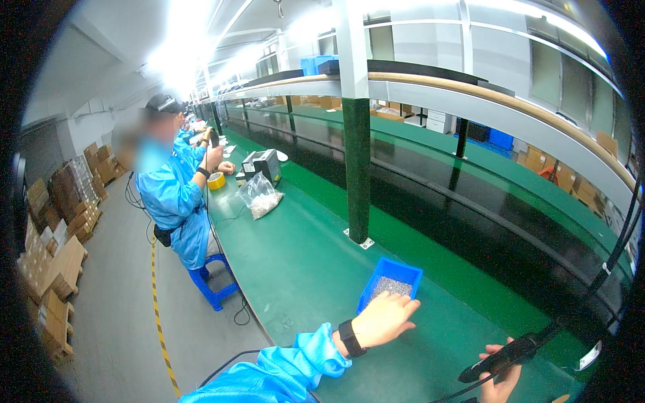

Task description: Assembling small white plastic components using an electric screwdriver at a factory workstation.

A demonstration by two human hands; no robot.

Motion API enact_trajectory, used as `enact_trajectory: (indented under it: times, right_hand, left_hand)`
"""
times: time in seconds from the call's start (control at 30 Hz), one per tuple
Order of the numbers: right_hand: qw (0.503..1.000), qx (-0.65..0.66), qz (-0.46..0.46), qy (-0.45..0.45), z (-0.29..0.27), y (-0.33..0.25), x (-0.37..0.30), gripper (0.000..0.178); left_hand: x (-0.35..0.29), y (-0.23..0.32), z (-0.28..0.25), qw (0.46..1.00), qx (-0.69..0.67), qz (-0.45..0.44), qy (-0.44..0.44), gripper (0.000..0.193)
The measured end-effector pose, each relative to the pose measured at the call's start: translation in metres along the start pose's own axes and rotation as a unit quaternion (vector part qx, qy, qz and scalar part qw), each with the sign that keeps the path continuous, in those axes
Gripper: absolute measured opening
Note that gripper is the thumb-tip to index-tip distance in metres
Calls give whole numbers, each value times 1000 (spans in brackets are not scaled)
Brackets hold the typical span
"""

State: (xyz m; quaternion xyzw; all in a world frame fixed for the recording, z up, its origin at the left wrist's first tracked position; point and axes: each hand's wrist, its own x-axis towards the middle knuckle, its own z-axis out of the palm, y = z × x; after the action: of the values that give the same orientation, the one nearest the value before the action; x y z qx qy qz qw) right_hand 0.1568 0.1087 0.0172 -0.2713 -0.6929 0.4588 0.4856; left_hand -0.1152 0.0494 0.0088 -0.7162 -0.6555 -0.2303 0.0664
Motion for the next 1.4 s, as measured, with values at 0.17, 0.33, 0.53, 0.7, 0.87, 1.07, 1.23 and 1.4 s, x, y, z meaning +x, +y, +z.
enact_trajectory:
  times: [0.17,0.33,0.53,0.7,0.87,1.07,1.23,1.4]
  right_hand:
    - [984,-63,-50,159,-53,78,-29,61]
    - [927,-351,98,-88,-53,30,-22,42]
    - [846,-497,77,-178,-60,32,-23,47]
    - [848,-491,82,-181,-60,34,-22,45]
    - [842,-500,90,-182,-59,32,-21,45]
    - [857,-472,87,-186,-65,26,-15,43]
    - [897,-342,188,-207,-67,6,-3,39]
    - [863,-446,94,-219,-71,23,-13,35]
  left_hand:
    - [0,-12,-1,999,0,-16,37,34]
    - [-6,-21,7,995,52,-88,14,32]
    - [-8,-27,17,988,46,-133,-56,30]
    - [-11,-34,38,989,80,-108,-67,27]
    - [-9,-40,50,989,103,-80,-62,23]
    - [-6,-42,57,992,98,-73,-37,21]
    - [-3,-47,65,987,135,-81,-15,7]
    - [1,-44,67,989,123,-84,-21,7]
